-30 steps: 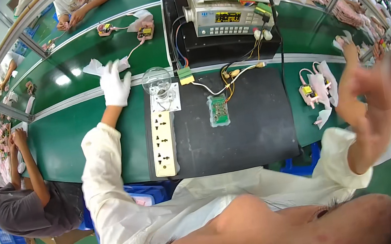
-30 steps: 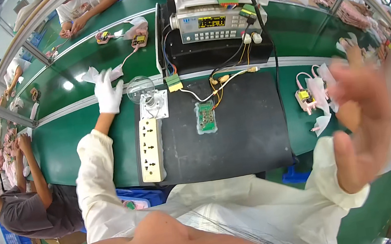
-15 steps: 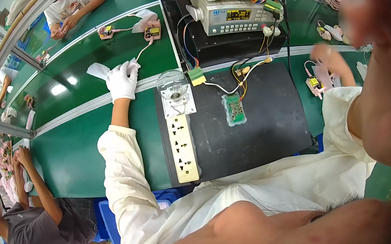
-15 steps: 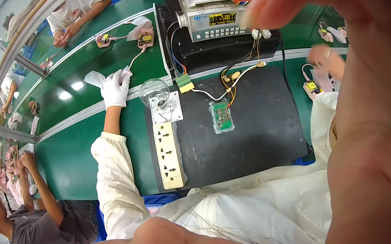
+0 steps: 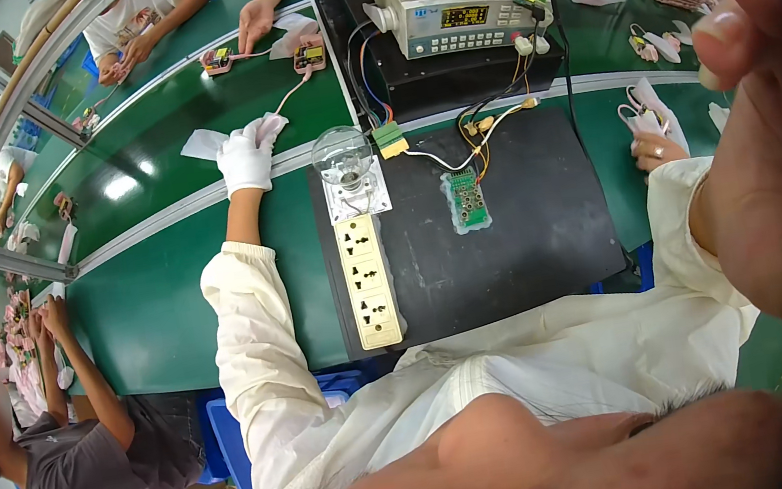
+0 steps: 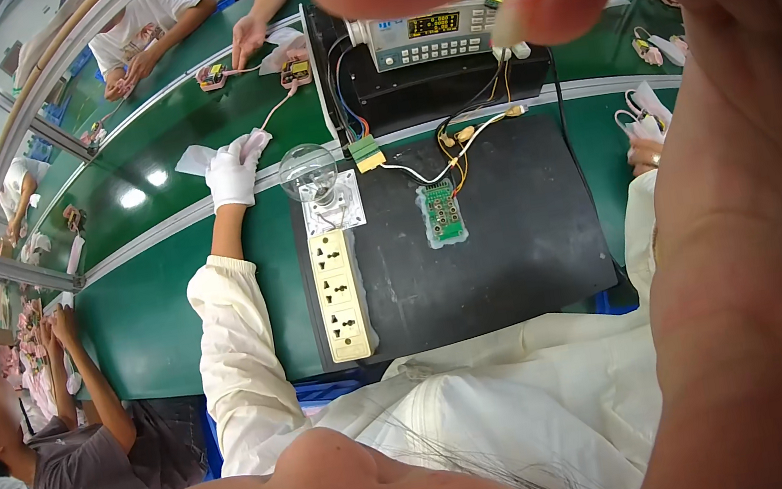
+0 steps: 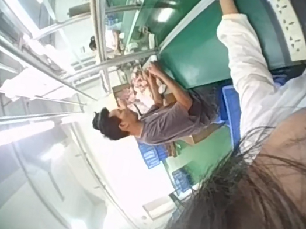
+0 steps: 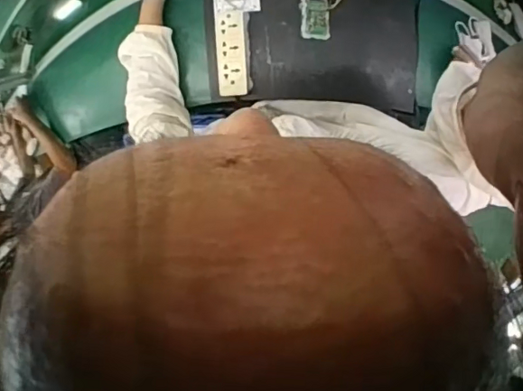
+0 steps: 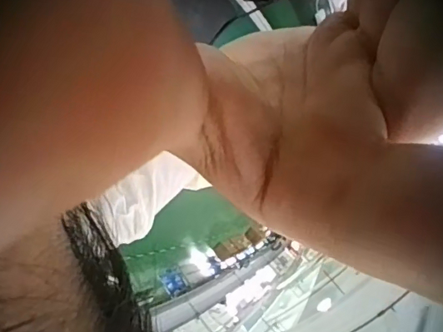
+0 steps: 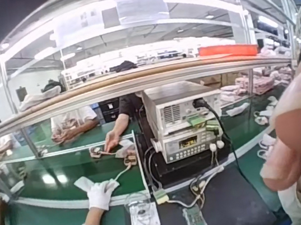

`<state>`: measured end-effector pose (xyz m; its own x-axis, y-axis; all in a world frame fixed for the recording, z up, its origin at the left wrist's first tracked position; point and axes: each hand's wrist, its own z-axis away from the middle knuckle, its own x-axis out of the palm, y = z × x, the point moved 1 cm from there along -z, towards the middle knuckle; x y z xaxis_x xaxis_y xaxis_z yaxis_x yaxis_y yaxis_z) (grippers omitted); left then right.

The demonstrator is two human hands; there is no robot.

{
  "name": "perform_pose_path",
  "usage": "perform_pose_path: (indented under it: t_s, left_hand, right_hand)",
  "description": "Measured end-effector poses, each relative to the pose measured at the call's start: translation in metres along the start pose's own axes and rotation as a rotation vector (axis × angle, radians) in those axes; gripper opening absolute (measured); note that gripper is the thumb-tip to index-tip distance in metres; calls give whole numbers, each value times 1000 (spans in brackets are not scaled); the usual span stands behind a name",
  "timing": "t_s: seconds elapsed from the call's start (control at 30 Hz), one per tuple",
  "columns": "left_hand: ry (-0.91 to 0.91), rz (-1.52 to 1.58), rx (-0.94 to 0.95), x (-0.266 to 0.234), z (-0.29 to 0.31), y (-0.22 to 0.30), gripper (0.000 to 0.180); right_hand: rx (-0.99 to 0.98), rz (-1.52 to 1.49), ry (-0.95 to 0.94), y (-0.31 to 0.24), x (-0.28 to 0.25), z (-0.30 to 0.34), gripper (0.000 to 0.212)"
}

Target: Assembling and testing electronic components on a circuit board at a production line.

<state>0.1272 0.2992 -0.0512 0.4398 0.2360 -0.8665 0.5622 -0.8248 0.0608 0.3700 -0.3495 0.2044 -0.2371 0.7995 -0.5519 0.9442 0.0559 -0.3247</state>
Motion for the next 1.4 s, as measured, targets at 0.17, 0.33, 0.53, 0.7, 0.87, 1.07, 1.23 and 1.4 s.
perform_pose_path:
  t_s: [0.17, 0.33, 0.53, 0.7, 0.87, 1.07, 1.23, 1.4]
  left_hand:
    - [14, 97, -18, 45, 5, -11, 35]
    - [163, 275, -66, 43, 3, -18, 32]
    - [345, 1321, -210, 21, -7, -23, 34]
    - [313, 1858, -308, -76, -18, -4, 33]
    - [308, 2096, -129, -188, 7, 49, 42]
    - [377, 2065, 209, -259, 61, 118, 51]
    - [523, 2157, 65, -246, 99, 181, 49]
    - [-14, 1976, 638, -242, 115, 244, 29]
  right_hand:
    - [30, 29, 32, -131, 129, -66, 72]
    - [71, -63, 102, -183, 184, -71, 71]
    - [117, -209, -123, -147, 210, -8, 23]
    - [410, -338, -233, -126, 221, 53, 15]
    - [467, -427, -244, -119, 221, 73, 13]
    - [234, -294, -28, -127, 254, 64, 48]
    - [99, -135, 180, -143, 271, 51, 75]
    - [239, -277, 139, -144, 271, 46, 74]
